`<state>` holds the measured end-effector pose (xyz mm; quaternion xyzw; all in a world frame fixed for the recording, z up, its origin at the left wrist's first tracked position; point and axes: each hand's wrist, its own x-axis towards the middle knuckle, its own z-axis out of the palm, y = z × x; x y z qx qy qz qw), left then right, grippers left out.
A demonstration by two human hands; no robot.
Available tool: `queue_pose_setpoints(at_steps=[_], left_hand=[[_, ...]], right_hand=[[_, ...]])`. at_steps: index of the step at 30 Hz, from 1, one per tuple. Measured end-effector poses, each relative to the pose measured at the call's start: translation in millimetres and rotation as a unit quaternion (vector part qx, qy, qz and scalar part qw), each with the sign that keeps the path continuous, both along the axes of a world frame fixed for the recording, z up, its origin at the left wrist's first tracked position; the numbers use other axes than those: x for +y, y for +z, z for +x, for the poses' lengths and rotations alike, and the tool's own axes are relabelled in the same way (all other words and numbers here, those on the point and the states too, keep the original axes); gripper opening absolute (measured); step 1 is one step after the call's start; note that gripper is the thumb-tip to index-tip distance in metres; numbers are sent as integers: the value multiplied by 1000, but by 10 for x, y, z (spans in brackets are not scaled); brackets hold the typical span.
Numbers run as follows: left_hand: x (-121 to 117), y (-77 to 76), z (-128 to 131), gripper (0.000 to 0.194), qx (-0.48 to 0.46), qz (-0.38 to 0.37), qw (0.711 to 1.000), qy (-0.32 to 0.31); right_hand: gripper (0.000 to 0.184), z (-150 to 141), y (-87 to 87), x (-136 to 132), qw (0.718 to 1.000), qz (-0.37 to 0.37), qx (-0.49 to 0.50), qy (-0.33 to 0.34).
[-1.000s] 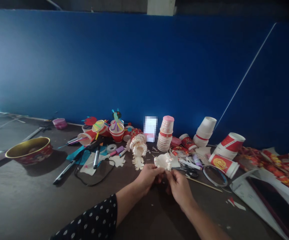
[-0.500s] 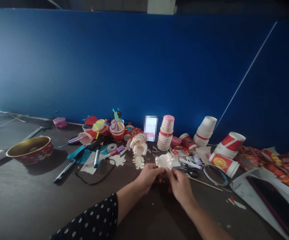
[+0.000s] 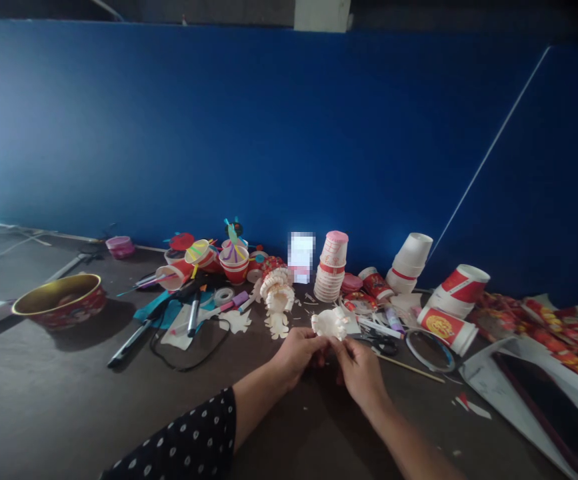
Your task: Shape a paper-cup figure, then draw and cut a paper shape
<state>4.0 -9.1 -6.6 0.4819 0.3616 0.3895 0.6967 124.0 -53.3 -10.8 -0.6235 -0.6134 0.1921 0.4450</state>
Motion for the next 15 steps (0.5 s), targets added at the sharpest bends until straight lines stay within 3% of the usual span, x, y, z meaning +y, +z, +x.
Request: queue_pose_setpoints(at_steps=[15], left_hand=[[-5,-10,5,15,19,-7,1000,3]], right_hand=[[42,-13,-12,8,1000,2,5,-4]])
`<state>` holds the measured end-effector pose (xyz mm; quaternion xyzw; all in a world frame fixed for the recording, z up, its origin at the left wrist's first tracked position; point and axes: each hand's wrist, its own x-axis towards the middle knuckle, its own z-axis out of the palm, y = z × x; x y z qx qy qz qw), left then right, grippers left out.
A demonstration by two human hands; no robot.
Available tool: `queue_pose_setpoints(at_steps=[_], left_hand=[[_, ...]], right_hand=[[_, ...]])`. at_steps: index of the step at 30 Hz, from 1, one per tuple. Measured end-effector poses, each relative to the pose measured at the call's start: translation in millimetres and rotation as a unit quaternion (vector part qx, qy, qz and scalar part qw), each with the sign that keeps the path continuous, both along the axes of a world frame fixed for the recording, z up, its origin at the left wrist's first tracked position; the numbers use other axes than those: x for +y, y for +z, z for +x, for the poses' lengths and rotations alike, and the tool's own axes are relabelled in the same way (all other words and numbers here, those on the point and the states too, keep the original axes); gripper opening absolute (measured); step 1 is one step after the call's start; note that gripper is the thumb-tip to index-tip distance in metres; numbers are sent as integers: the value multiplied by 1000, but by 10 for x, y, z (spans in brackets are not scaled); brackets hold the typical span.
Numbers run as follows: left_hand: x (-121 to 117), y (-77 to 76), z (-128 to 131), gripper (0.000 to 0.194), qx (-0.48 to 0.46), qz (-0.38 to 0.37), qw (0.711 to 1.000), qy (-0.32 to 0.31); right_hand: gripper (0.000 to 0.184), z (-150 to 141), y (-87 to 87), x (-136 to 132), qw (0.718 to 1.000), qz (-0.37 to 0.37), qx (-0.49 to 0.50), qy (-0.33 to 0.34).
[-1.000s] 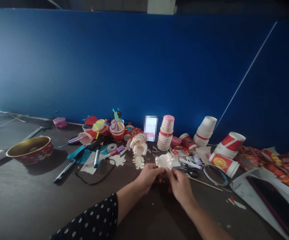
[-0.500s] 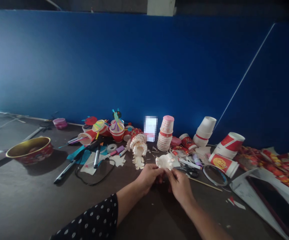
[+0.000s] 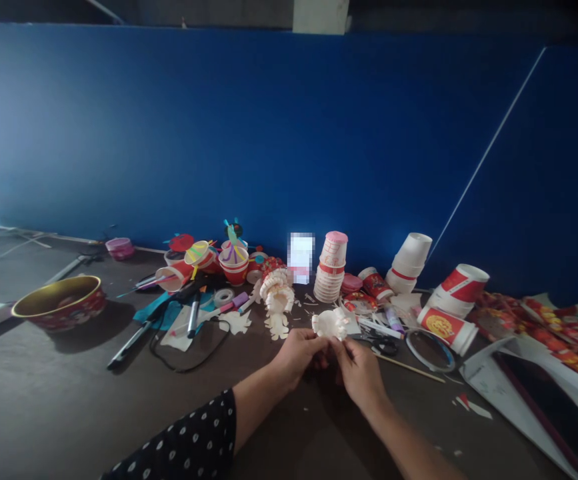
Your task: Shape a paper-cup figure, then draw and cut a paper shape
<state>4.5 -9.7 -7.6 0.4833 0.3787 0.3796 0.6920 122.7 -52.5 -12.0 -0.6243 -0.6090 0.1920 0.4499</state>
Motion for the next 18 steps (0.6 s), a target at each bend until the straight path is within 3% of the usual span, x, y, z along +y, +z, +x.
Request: queue_pose_setpoints(at_steps=[18], left_hand=[[-40,-4,4,12,-66,-40,997,-7]], right_hand=[[42,-29,28,-20,1000,-3,-7,16]])
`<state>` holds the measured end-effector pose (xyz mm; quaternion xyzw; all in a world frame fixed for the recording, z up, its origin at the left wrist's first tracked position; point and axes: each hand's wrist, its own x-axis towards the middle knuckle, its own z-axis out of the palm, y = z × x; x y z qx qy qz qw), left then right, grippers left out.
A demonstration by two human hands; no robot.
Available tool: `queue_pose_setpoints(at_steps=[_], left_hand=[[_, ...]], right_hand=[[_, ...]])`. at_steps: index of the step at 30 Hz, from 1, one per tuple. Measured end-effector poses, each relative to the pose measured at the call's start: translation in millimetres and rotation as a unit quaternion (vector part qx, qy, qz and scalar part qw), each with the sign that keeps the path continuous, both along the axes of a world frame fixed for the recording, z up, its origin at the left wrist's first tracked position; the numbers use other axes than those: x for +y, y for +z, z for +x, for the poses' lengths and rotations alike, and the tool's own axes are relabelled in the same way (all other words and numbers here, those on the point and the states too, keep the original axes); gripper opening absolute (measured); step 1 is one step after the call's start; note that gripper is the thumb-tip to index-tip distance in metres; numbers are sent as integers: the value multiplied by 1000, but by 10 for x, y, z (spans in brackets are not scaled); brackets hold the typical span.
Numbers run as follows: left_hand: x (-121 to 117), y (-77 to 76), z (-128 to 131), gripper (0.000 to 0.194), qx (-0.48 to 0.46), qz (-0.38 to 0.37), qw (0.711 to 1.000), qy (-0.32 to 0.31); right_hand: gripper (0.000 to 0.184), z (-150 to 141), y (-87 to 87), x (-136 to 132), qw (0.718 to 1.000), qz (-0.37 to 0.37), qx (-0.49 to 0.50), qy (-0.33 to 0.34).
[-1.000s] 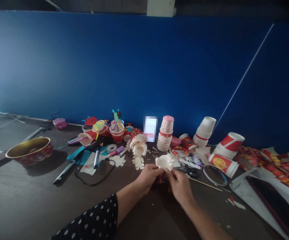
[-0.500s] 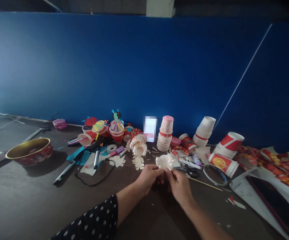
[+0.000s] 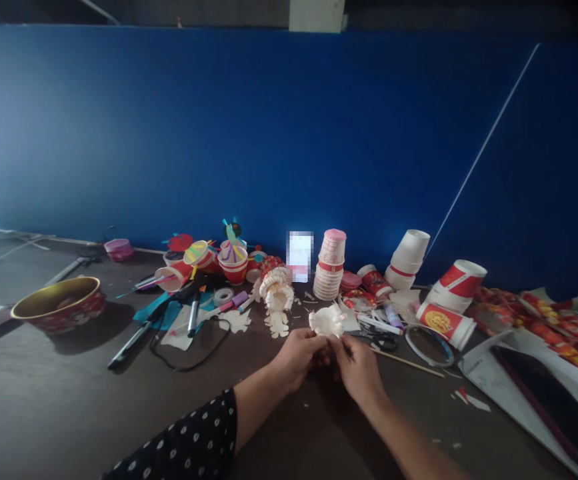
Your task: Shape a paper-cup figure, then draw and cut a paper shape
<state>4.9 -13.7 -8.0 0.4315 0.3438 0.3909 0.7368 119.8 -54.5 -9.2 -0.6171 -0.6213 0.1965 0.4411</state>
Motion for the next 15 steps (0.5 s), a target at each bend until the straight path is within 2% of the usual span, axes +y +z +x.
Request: queue_pose_setpoints(at_steps=[9,15], left_hand=[[-29,47,-22,22,-20,-36,999,-9],[-24,32,-16,21,-27,-47,999,-5]], right_hand=[[38,0,-39,22,1000,1,24,8],[38,2,-40,20,999,-2,30,23]])
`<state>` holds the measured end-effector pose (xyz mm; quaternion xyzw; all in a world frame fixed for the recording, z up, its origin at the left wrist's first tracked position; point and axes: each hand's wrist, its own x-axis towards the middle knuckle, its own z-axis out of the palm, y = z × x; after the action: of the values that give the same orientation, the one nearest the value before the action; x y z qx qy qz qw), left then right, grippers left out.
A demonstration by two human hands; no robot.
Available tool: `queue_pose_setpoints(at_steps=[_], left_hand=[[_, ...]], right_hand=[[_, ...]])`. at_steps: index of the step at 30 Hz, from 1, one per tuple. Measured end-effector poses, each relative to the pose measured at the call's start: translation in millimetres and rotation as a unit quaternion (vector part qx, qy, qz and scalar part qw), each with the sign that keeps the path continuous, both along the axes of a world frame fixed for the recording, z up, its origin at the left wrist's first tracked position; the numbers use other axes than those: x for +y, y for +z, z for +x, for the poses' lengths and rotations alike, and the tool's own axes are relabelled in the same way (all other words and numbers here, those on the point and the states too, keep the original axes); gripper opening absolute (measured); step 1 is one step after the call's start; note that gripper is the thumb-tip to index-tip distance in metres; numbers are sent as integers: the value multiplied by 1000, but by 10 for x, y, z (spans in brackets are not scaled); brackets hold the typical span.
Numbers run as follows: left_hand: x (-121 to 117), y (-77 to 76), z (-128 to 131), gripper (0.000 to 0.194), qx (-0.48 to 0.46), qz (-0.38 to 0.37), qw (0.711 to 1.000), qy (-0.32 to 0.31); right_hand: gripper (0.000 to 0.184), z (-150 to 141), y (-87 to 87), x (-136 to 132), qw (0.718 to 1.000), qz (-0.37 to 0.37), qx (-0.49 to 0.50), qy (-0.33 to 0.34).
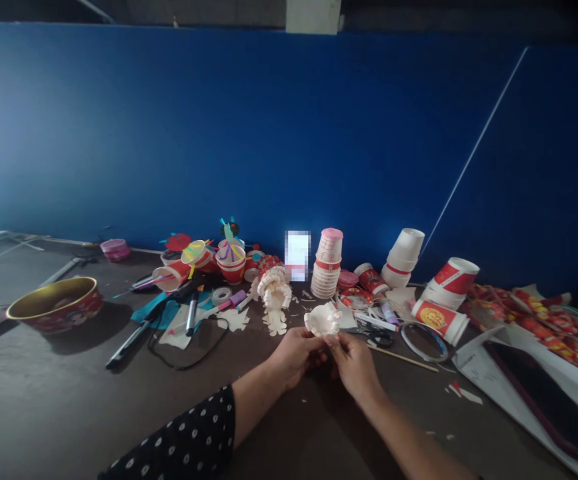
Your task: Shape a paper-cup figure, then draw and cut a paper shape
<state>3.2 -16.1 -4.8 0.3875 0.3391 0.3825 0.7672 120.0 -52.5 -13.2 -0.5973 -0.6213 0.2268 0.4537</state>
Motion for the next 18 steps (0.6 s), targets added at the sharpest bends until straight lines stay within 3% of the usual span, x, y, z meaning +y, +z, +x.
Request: queue_pose_setpoints(at_steps=[12,18], left_hand=[[12,86,15,15,27,-8,997,67],[20,68,-5,9,53,-5,997,54]], right_hand=[[33,18,29,-19,997,-19,60,32],[27,29,5,-16,992,-43,109,46]])
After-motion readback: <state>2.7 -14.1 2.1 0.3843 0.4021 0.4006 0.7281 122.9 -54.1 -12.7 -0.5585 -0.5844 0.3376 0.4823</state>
